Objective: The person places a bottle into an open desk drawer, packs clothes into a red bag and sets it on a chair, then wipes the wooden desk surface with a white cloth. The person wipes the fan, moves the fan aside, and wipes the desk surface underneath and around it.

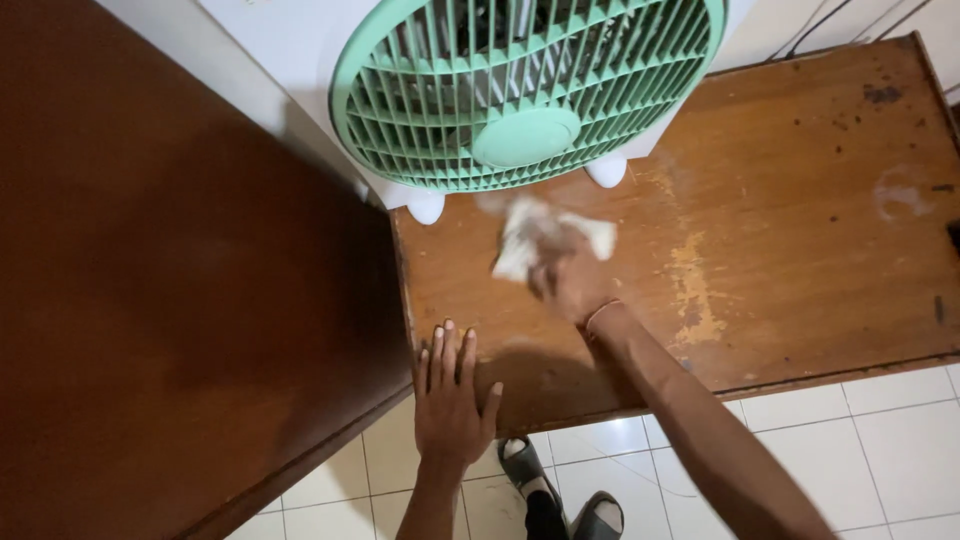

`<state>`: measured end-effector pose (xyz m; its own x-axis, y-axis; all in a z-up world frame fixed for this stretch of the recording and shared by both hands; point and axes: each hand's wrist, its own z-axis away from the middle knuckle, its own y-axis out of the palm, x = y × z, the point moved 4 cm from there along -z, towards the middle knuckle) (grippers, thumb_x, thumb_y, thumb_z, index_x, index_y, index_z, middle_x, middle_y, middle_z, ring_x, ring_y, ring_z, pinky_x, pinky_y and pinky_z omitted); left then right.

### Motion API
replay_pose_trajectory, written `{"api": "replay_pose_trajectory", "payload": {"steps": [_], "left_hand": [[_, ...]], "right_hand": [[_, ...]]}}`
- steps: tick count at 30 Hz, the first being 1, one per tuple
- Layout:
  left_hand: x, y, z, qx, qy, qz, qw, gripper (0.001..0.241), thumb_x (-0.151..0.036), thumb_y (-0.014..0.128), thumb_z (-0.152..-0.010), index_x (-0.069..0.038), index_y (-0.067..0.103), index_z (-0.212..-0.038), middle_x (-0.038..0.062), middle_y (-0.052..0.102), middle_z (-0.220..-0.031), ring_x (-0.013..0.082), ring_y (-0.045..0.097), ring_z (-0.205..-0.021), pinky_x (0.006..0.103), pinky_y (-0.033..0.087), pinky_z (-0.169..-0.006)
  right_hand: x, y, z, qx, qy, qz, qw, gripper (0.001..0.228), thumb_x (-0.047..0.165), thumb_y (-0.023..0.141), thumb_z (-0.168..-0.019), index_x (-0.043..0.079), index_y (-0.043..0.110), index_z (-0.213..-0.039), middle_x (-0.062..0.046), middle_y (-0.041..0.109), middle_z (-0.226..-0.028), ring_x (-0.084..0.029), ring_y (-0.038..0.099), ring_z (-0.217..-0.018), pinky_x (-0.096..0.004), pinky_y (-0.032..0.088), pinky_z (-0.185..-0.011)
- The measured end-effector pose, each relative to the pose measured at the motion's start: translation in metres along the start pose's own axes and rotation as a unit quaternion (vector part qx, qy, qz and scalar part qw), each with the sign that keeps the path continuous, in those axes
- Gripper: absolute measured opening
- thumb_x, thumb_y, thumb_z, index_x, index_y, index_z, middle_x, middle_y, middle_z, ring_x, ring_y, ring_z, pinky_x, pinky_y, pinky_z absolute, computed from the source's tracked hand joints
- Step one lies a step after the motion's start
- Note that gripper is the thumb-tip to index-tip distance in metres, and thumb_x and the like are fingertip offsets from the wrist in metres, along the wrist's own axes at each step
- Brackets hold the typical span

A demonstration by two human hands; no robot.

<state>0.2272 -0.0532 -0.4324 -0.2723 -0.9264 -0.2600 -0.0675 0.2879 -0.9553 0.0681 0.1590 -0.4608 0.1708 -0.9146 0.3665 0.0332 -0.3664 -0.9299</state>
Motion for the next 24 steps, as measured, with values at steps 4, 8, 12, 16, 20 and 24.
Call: {"api": "replay_pose_trajectory", "payload": {"steps": [4, 8, 12, 16, 20, 24], "left_hand": [[0.001, 0.001, 0.000, 0.013, -0.018, 0.008, 1.000, 0.071, -0.050, 0.040, -0.101, -0.005, 0.033, -0.156, 0.022, 0.025, -0.165, 0.0376, 0.021, -0.154, 0.0538, 0.011, -0.125], [0.000, -0.001, 0.000, -0.001, -0.021, 0.021, 1.000, 0.070, -0.051, 0.039, -0.104, -0.006, 0.033, -0.157, 0.022, 0.027, -0.165, 0.0379, 0.022, -0.155, 0.0534, 0.013, -0.127], [-0.001, -0.003, 0.005, -0.011, -0.012, 0.019, 1.000, 0.071, -0.050, 0.039, -0.103, -0.005, 0.033, -0.157, 0.023, 0.028, -0.164, 0.0380, 0.022, -0.154, 0.0537, 0.013, -0.126], [-0.002, -0.006, 0.001, 0.009, -0.020, 0.024, 0.999, 0.072, -0.049, 0.041, -0.102, -0.004, 0.033, -0.158, 0.022, 0.026, -0.166, 0.0371, 0.022, -0.155, 0.0511, 0.013, -0.125], [-0.005, -0.010, 0.002, 0.010, -0.017, 0.026, 0.999, 0.074, -0.048, 0.043, -0.099, -0.003, 0.034, -0.157, 0.024, 0.027, -0.164, 0.0384, 0.024, -0.152, 0.0525, 0.015, -0.124], [-0.009, -0.013, 0.009, -0.012, 0.003, 0.047, 0.999, 0.070, -0.046, 0.046, -0.102, -0.001, 0.037, -0.155, 0.025, 0.030, -0.163, 0.0404, 0.026, -0.153, 0.0529, 0.017, -0.124]], "right_hand": [[0.027, -0.037, 0.012, 0.033, -0.167, -0.195, 0.966, 0.045, 0.022, 0.063, -0.086, 0.015, 0.071, -0.129, -0.005, 0.059, -0.147, -0.029, 0.060, -0.132, -0.046, 0.049, -0.105], [-0.060, -0.007, 0.009, -0.123, -0.111, 0.031, 0.986, 0.027, 0.021, 0.064, -0.100, 0.014, 0.070, -0.126, -0.001, 0.060, -0.149, -0.023, 0.053, -0.147, -0.052, 0.047, -0.126], [-0.006, -0.019, 0.030, -0.240, 0.020, 0.128, 0.962, 0.049, 0.020, 0.063, -0.094, 0.004, 0.060, -0.140, -0.013, 0.053, -0.154, -0.034, 0.047, -0.144, -0.055, 0.050, -0.110], [0.035, 0.014, 0.044, 0.007, 0.008, -0.061, 0.998, 0.069, 0.026, 0.054, -0.094, 0.006, 0.038, -0.157, -0.022, 0.037, -0.161, -0.048, 0.039, -0.140, -0.058, 0.039, -0.109], [0.051, 0.036, 0.043, -0.015, -0.016, 0.020, 1.000, 0.070, 0.042, 0.055, -0.097, 0.002, 0.035, -0.151, -0.025, 0.027, -0.167, -0.052, 0.025, -0.151, -0.066, 0.020, -0.118], [0.061, -0.007, 0.073, -0.059, 0.048, -0.080, 0.994, 0.076, 0.044, 0.055, -0.098, -0.002, 0.030, -0.153, -0.033, 0.013, -0.167, -0.056, 0.010, -0.151, -0.065, 0.013, -0.115]]}}
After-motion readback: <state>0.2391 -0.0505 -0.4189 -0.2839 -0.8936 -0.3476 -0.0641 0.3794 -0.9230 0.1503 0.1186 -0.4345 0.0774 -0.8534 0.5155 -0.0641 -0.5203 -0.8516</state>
